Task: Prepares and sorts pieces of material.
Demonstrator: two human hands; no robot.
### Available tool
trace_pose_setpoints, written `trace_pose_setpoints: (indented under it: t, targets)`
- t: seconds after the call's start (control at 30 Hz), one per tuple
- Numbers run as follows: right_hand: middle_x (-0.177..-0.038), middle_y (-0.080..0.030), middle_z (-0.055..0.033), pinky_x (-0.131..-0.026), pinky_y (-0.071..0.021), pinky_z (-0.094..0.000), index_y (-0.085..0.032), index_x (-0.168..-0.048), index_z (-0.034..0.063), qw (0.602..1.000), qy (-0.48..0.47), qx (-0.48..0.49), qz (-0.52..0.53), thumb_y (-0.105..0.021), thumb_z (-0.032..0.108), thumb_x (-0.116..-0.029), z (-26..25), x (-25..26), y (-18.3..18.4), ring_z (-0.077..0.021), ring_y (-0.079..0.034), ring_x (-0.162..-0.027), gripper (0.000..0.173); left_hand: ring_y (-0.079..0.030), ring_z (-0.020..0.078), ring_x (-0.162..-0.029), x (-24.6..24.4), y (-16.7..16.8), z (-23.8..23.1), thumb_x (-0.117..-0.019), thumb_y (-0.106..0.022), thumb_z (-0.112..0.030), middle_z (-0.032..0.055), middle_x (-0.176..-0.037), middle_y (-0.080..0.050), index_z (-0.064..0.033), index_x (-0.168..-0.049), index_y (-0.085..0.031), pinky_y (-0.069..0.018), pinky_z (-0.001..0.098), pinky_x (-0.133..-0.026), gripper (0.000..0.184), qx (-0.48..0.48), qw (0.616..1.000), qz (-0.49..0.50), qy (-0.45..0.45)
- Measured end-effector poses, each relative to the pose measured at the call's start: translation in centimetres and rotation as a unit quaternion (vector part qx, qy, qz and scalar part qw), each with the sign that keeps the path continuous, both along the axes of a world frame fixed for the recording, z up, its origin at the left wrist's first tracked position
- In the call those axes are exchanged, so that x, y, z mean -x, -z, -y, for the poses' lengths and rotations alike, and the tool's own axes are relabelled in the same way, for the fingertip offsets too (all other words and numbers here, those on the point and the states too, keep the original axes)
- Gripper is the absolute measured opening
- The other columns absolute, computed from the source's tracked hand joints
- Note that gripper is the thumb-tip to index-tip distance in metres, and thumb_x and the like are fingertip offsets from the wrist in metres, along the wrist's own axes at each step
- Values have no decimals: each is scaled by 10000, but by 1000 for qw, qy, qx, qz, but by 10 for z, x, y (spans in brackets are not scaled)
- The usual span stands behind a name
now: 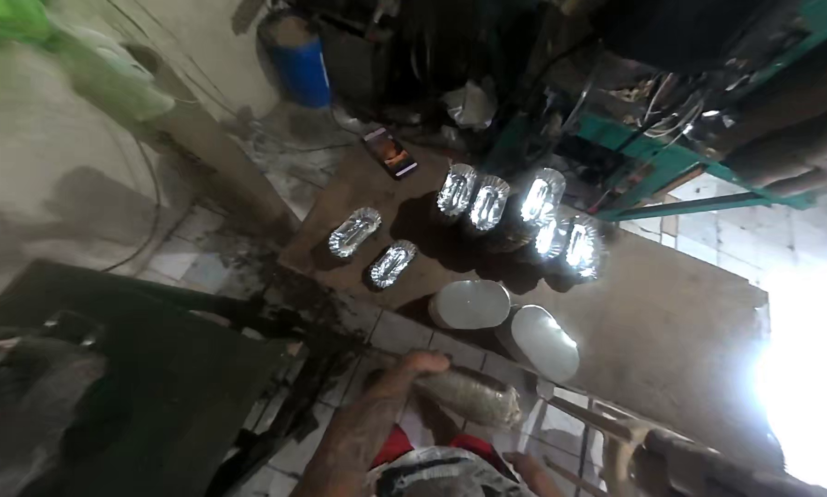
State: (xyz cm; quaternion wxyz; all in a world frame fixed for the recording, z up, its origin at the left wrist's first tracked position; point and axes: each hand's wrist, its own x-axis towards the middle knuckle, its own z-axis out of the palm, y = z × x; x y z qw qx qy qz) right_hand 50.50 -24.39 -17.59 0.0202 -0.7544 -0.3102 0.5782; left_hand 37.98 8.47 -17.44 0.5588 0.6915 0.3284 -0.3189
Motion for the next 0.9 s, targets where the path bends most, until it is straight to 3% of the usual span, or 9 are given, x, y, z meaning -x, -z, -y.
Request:
trace_pose_setpoints:
  t: [0.07,0.13,0.27,0.4,0.47,0.57,0.7,0.8,0.9]
  targets:
    - [-1360,-606,-294,-1142,-409,-539,-607,-1355,-49,999,-51,-1,-13,-471,156,-1080,-10,-5,17,-425,-561,-1311,369,-564,416,-1292,15,-39,-29,-1101,-331,-483,264,-1351,-609,5,-1330,-624,-400,649,-1074,613,-40,998,-21,35]
    - [-1405,-588,-268,-1165,-378,-542,-597,-1384,-20,989,-145,23,-31,-478,187,-1088,-38,-6,1,-416,-532,-1351,380,-613,365,-1195,62,-99,-48,-1104,-378,-452,244,-1258,-646,6,-1284,-646,-443,586,-1043,560,-82,991,57,-87]
    - [-1252,-672,-278,-1082,-480,-550,-683,-1255,-62,959,-185,-205,-65,-636,75,-964,-66,-11,-24,-416,-638,-1201,324,-537,255,-1362,168,-171,-72,-1101,-393,-424,161,-1487,-548,-72,-1520,-477,-410,476,-1156,554,-169,909,214,-316]
    - [-1181,-680,-255,-996,-539,-493,-658,-1203,-101,960,-119,-244,-65,-648,19,-910,-133,18,-46,-330,-671,-1102,316,-648,70,-945,236,-206,-145,-1094,-379,-332,-1,-1056,-677,-111,-1251,-592,-567,301,-849,345,-163,665,355,-636]
    - [-1141,-689,-237,-956,-558,-470,-660,-1187,-99,947,-111,-296,-51,-626,4,-907,-170,45,-44,-301,-682,-1056,299,-628,94,-1048,260,-207,-169,-1123,-310,-282,55,-1167,-660,-59,-1321,-566,-537,312,-921,393,-235,582,392,-673]
    - [-1085,-707,-231,-924,-567,-474,-662,-1160,-105,921,-124,-367,-38,-617,1,-912,-224,99,-59,-294,-698,-1006,273,-512,278,-1375,309,-172,-142,-1126,-234,-421,213,-1464,-538,-6,-1498,-456,-402,491,-1163,600,-395,691,219,-565]
    - [-1107,-698,-211,-908,-575,-409,-647,-1182,-101,881,-107,-458,-56,-592,-31,-907,-300,181,-86,-238,-691,-1006,289,-610,396,-1231,421,-113,-108,-1039,-381,-632,206,-1266,-674,-79,-1333,-640,-382,681,-1086,677,-415,783,-66,-459]
    - [-1121,-696,-209,-935,-577,-396,-680,-1177,-77,811,-172,-555,-67,-613,3,-939,-354,250,-111,-254,-680,-1048,260,-669,354,-912,462,-138,-79,-1077,-454,-478,204,-966,-681,-7,-1090,-693,-524,596,-866,529,-364,838,-5,-405]
    - [-1164,-734,-188,-938,-575,-540,-739,-1178,25,666,-397,-631,4,-587,-24,-938,-391,317,-130,-367,-702,-1104,288,-656,381,-924,499,-165,-40,-1100,-376,-468,244,-971,-660,41,-1085,-667,-507,607,-876,587,-281,914,-26,-291]
